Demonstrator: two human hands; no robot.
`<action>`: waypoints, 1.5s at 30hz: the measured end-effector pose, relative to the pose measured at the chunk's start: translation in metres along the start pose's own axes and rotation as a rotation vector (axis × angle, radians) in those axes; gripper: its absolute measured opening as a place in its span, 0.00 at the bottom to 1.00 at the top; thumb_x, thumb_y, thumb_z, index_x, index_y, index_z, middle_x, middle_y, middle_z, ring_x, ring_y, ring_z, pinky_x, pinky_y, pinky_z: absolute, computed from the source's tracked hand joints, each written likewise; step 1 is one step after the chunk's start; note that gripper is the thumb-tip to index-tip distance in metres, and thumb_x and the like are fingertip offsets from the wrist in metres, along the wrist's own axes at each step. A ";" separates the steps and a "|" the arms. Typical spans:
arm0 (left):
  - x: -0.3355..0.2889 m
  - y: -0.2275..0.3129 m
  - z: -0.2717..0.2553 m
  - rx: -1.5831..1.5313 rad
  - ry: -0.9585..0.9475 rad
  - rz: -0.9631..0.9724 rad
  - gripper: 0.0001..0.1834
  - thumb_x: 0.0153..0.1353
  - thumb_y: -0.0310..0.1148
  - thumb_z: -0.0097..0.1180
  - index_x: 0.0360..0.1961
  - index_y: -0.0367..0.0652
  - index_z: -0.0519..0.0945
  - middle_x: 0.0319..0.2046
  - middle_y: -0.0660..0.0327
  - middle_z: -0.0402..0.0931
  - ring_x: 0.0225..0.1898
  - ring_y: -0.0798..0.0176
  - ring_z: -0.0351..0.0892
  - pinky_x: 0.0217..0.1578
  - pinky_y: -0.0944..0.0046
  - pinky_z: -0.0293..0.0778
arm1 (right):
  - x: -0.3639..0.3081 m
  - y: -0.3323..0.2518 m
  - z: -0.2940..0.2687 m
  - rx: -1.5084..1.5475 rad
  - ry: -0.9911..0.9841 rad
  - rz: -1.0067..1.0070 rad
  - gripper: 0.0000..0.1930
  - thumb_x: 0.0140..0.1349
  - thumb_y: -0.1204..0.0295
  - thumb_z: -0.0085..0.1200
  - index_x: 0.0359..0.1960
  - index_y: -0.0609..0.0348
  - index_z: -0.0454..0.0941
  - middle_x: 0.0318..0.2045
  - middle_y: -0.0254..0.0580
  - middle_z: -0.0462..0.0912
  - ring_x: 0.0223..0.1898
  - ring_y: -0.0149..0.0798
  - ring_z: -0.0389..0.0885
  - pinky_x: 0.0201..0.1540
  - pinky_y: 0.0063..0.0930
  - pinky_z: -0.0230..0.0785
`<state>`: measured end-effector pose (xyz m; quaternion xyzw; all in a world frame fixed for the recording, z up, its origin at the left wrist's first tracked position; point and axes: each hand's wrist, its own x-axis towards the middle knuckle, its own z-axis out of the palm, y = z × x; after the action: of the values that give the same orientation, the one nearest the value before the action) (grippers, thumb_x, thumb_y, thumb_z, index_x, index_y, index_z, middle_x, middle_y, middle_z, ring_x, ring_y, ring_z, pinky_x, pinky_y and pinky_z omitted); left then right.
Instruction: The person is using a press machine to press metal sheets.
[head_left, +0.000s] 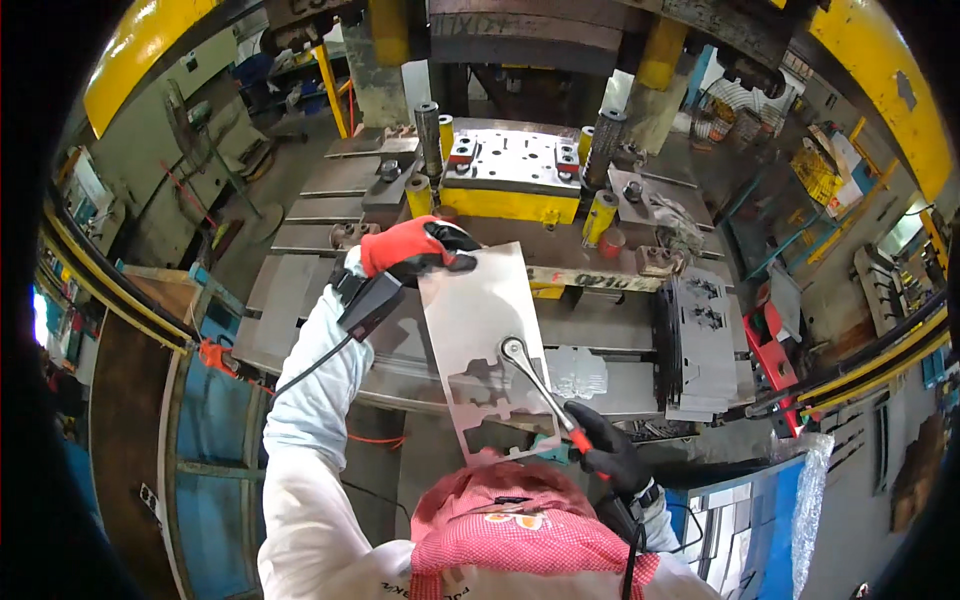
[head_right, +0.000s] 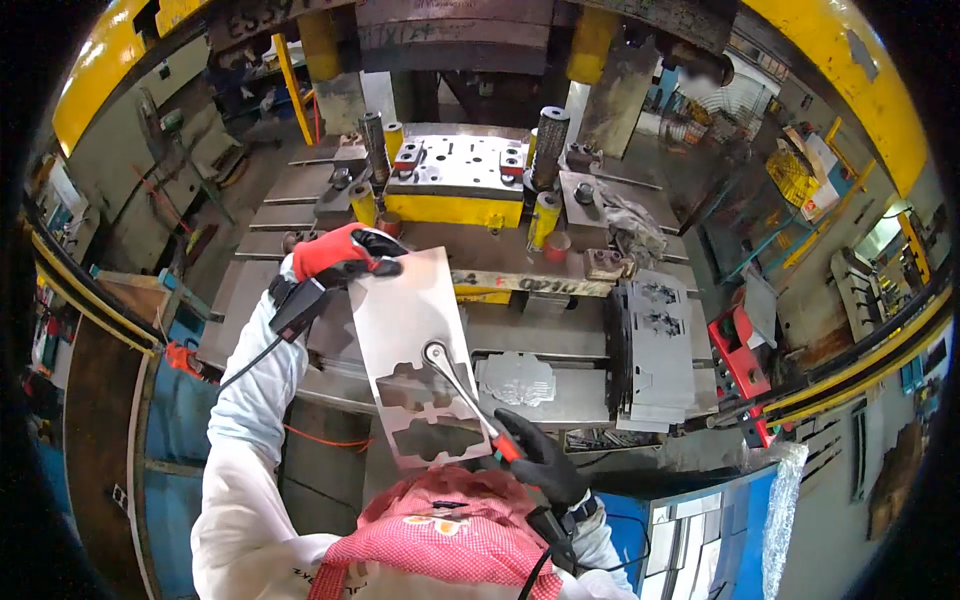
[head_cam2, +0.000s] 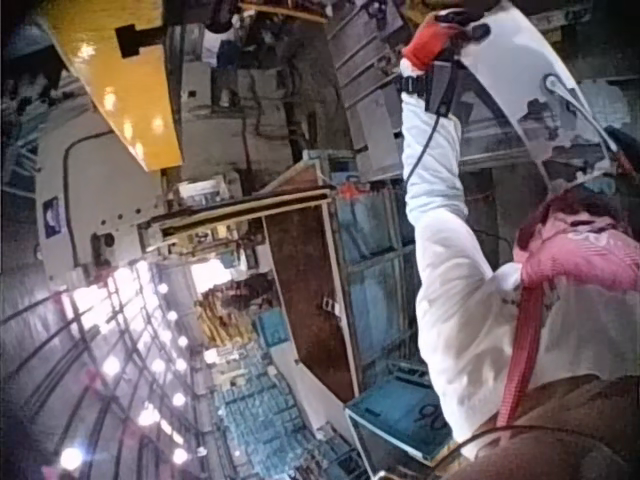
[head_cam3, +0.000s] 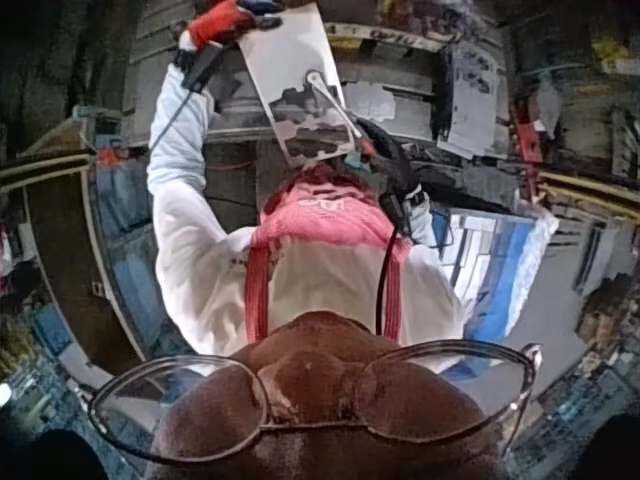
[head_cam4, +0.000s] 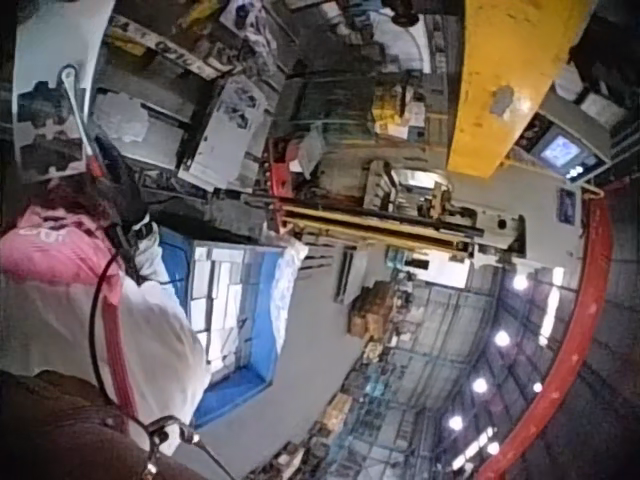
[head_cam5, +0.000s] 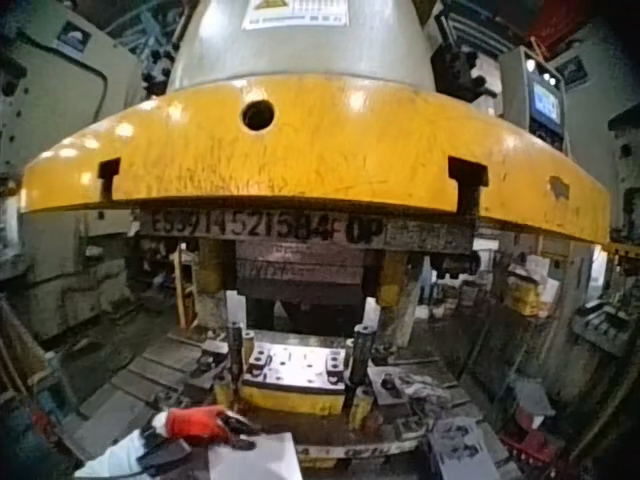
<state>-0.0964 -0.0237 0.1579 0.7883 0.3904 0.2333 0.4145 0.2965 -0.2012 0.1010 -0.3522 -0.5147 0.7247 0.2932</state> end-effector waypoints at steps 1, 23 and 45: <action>0.009 0.017 -0.003 -0.088 -0.047 0.059 0.20 0.52 0.34 0.52 0.46 0.34 0.73 0.40 0.59 0.76 0.36 0.73 0.71 0.40 0.70 0.67 | 0.000 0.008 -0.003 0.030 -0.080 -0.001 0.36 0.47 0.67 0.52 0.60 0.63 0.54 0.46 0.41 0.71 0.39 0.29 0.70 0.40 0.21 0.65; 0.051 0.021 0.134 -1.399 0.511 0.049 0.26 0.63 0.49 0.34 0.48 0.35 0.69 0.42 0.50 0.74 0.38 0.58 0.78 0.40 0.61 0.74 | 0.204 -0.080 -0.049 0.318 0.094 -0.119 0.22 0.56 0.58 0.49 0.49 0.55 0.67 0.25 0.31 0.67 0.16 0.25 0.66 0.12 0.14 0.53; 0.074 -0.001 0.138 -1.691 0.588 0.102 0.26 0.63 0.42 0.34 0.48 0.26 0.65 0.40 0.42 0.73 0.40 0.49 0.76 0.42 0.59 0.75 | 0.162 -0.097 -0.022 0.026 0.127 -0.261 0.28 0.56 0.63 0.46 0.57 0.60 0.58 0.24 0.36 0.73 0.19 0.22 0.67 0.19 0.14 0.60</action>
<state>0.0416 -0.0288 0.0850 0.1443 0.1431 0.6534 0.7292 0.2263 -0.0326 0.1543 -0.3233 -0.5270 0.6633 0.4216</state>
